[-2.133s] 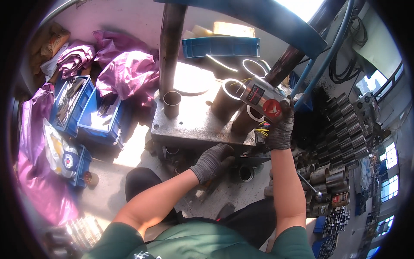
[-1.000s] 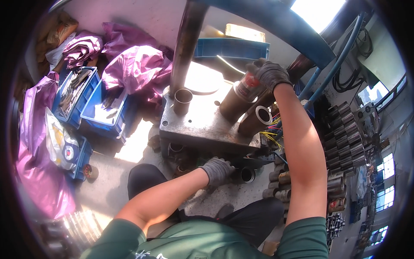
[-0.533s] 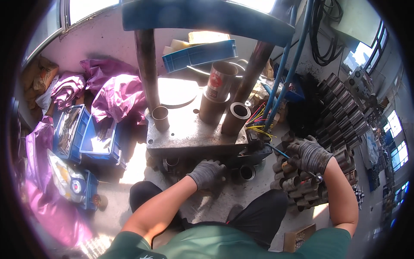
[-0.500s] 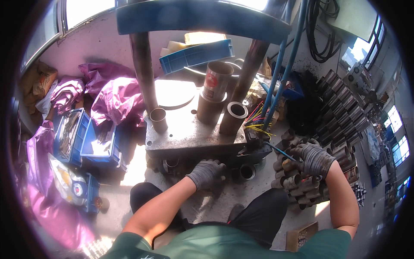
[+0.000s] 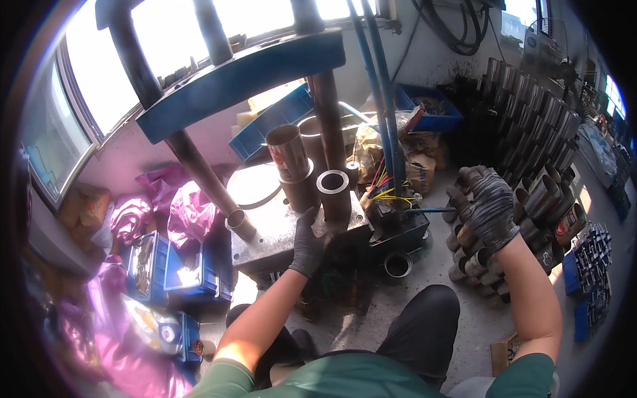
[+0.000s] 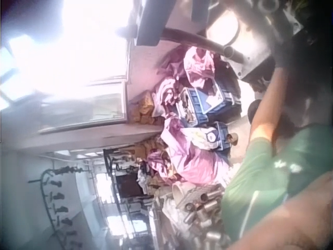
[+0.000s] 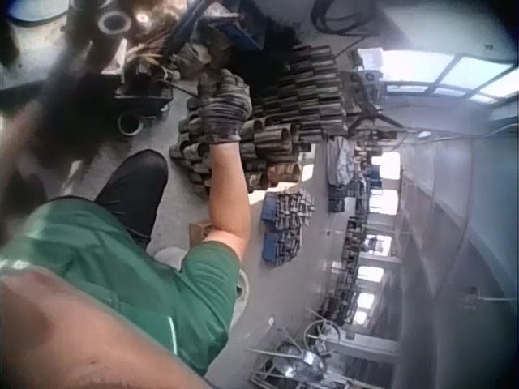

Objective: The person places metal cylinders one at a time into a press machine, operates the press lever, and then removes the pressed components to place them into a storage container.

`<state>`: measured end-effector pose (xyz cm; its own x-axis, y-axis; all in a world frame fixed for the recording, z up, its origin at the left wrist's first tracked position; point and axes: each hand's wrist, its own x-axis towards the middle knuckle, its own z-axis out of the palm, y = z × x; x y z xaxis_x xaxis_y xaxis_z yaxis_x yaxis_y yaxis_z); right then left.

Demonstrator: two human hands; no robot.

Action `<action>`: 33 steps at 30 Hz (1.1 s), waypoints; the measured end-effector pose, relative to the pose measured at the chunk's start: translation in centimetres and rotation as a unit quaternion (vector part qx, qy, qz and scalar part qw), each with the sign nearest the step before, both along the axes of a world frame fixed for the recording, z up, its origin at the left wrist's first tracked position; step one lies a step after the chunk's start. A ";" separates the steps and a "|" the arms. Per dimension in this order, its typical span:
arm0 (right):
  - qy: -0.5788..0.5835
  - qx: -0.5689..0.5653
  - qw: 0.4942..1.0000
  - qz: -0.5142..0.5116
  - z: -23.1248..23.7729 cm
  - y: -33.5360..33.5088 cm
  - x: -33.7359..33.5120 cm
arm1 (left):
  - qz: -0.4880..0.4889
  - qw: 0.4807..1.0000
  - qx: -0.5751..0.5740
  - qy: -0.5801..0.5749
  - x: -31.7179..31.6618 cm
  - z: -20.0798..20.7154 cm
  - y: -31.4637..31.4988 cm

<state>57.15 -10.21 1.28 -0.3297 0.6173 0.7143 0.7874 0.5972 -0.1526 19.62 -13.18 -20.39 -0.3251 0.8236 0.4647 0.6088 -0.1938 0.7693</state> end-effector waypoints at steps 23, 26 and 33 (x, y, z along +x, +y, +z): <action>-0.029 -0.030 0.998 -0.036 3.6 7.1 -5.0 | -0.157 0.887 0.114 -0.419 1.0 -1.2 2.2; -0.037 -0.026 0.998 -0.039 3.1 7.0 -4.0 | -0.144 0.925 0.143 -0.321 2.3 1.3 -1.4; -0.055 -0.030 0.997 -0.034 2.8 6.4 -3.6 | -0.091 0.916 0.265 -0.289 -0.8 10.6 -2.1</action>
<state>53.53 -3.78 4.10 -0.3606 0.6808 0.6375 0.8397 0.5345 -0.0959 18.86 -15.30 -9.80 -0.5222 0.5976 0.6084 0.0503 -0.6905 0.7216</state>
